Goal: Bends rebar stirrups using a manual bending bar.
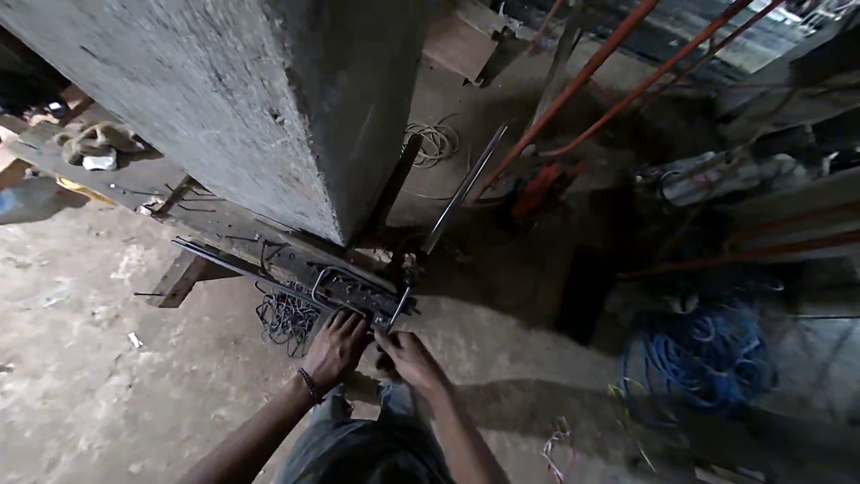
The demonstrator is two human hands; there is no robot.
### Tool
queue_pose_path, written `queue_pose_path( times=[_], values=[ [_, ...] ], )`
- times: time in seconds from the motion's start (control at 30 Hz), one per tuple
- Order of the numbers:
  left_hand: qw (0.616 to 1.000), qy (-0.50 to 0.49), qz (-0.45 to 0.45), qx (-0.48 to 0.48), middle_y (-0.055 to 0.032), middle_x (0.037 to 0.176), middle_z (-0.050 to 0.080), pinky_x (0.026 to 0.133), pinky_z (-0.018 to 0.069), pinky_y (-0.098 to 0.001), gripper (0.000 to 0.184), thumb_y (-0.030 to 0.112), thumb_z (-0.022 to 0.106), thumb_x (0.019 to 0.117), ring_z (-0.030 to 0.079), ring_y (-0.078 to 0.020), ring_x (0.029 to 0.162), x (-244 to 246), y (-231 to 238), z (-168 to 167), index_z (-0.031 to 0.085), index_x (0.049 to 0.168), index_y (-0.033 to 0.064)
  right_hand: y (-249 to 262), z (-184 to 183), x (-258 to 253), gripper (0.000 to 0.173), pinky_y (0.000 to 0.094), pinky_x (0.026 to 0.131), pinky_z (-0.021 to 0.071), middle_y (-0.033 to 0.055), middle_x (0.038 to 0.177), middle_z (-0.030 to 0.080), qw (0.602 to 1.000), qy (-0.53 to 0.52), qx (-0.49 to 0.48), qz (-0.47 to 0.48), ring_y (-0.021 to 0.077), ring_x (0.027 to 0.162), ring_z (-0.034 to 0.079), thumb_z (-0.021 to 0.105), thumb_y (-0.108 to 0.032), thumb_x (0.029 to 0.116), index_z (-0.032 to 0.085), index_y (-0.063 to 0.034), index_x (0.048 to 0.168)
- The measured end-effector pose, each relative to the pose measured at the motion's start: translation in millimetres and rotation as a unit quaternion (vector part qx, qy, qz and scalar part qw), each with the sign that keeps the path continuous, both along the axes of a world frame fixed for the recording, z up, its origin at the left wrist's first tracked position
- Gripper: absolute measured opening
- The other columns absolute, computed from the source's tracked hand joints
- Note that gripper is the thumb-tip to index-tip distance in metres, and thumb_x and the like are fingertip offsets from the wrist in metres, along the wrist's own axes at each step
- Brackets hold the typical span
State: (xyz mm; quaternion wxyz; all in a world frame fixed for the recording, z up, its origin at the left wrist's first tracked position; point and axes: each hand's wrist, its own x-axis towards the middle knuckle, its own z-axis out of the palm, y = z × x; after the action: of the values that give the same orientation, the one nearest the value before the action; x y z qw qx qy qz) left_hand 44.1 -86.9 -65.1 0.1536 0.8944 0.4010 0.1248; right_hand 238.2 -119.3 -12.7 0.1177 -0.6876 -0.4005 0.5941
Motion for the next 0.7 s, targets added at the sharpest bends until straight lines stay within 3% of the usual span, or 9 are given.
queue_pose_path(
  times=[0.03, 0.1, 0.17, 0.23, 0.33, 0.4, 0.53, 0.6, 0.7],
  values=[
    [1.000, 0.009, -0.009, -0.003, -0.0151, 0.115, 0.071, 0.105, 0.0489, -0.0532, 0.040, 0.039, 0.047, 0.1066, 0.066, -0.0357, 0.115, 5, 0, -1, 0.072, 0.116, 0.0099, 3, 15, 26, 0.050, 0.0413, 0.078, 0.0620, 0.0115, 0.094, 0.074, 0.998, -0.049, 0.007, 0.047, 0.0207, 0.081, 0.073, 0.058, -0.049, 0.1033, 0.069, -0.0012, 0.112],
    [0.999, 0.019, -0.015, -0.025, -0.0175, 0.112, 0.071, 0.104, 0.0486, -0.0576, 0.048, 0.051, 0.046, 0.1052, 0.066, -0.0386, 0.113, 17, -3, -2, 0.072, 0.115, 0.0123, 32, 37, 86, 0.046, 0.0516, 0.090, 0.0580, 0.0195, 0.109, 0.072, 0.975, -0.204, 0.067, 0.054, 0.0316, 0.099, 0.071, 0.068, -0.038, 0.0990, 0.066, 0.0015, 0.123],
    [1.000, 0.013, 0.001, -0.026, -0.0157, 0.103, 0.071, 0.099, 0.0495, -0.0585, 0.048, 0.054, 0.047, 0.1034, 0.067, -0.0377, 0.106, 23, -4, -4, 0.074, 0.110, 0.0138, 92, 31, 144, 0.052, 0.0588, 0.103, 0.0502, 0.0300, 0.132, 0.060, 0.938, -0.309, 0.154, 0.040, 0.0442, 0.121, 0.062, 0.067, -0.011, 0.0982, 0.048, 0.0049, 0.144],
    [1.000, 0.003, 0.017, -0.006, -0.0122, 0.097, 0.072, 0.096, 0.0506, -0.0564, 0.045, 0.052, 0.049, 0.1034, 0.068, -0.0341, 0.100, 26, -3, -9, 0.074, 0.103, 0.0144, 160, 20, 185, 0.065, 0.0668, 0.113, 0.0376, 0.0310, 0.158, 0.039, 0.883, -0.396, 0.233, 0.093, 0.0504, 0.144, 0.040, 0.062, -0.001, 0.0982, 0.037, -0.0029, 0.158],
    [0.998, -0.014, 0.049, 0.030, -0.0076, 0.091, 0.071, 0.092, 0.0503, -0.0512, 0.043, 0.049, 0.050, 0.1044, 0.068, -0.0284, 0.094, 32, -6, -17, 0.072, 0.092, 0.0144, 259, -26, 231, 0.069, 0.0750, 0.112, 0.0318, 0.0244, 0.164, 0.031, 0.780, -0.451, 0.362, 0.239, 0.0490, 0.151, 0.030, 0.063, 0.001, 0.0934, 0.047, -0.0265, 0.154],
    [0.996, -0.030, 0.066, 0.051, -0.0056, 0.083, 0.069, 0.090, 0.0488, -0.0484, 0.043, 0.045, 0.050, 0.1048, 0.066, -0.0259, 0.089, 36, -7, -19, 0.068, 0.083, 0.0139, 287, -43, 240, 0.061, 0.0747, 0.117, 0.0230, 0.0218, 0.159, 0.042, 0.760, -0.427, 0.385, 0.304, 0.0460, 0.150, 0.033, 0.070, -0.001, 0.0894, 0.058, -0.0235, 0.145],
    [0.993, -0.045, 0.084, 0.072, -0.0057, 0.078, 0.069, 0.087, 0.0475, -0.0472, 0.046, 0.041, 0.049, 0.1055, 0.066, -0.0249, 0.084, 37, -9, -24, 0.066, 0.075, 0.0121, 260, -51, 280, 0.044, 0.0752, 0.114, 0.0269, 0.0243, 0.134, 0.060, 0.729, -0.426, 0.372, 0.385, 0.0475, 0.131, 0.053, 0.078, -0.030, 0.0904, 0.066, -0.0158, 0.131],
    [0.992, -0.041, 0.086, 0.076, -0.0054, 0.076, 0.068, 0.086, 0.0465, -0.0466, 0.045, 0.039, 0.048, 0.1054, 0.065, -0.0247, 0.083, 39, -8, -24, 0.065, 0.074, 0.0120, 216, -56, 316, 0.045, 0.0725, 0.111, 0.0341, 0.0249, 0.132, 0.060, 0.735, -0.413, 0.389, 0.371, 0.0491, 0.128, 0.053, 0.079, -0.026, 0.0895, 0.065, -0.0123, 0.130],
    [0.993, -0.027, 0.088, 0.075, -0.0059, 0.074, 0.066, 0.085, 0.0457, -0.0467, 0.043, 0.036, 0.049, 0.1041, 0.065, -0.0254, 0.081, 41, -8, -21, 0.065, 0.073, 0.0114, 149, -61, 366, 0.047, 0.0682, 0.104, 0.0455, 0.0267, 0.138, 0.057, 0.787, -0.389, 0.383, 0.289, 0.0492, 0.128, 0.055, 0.082, -0.014, 0.0884, 0.064, -0.0062, 0.131]
  ],
)
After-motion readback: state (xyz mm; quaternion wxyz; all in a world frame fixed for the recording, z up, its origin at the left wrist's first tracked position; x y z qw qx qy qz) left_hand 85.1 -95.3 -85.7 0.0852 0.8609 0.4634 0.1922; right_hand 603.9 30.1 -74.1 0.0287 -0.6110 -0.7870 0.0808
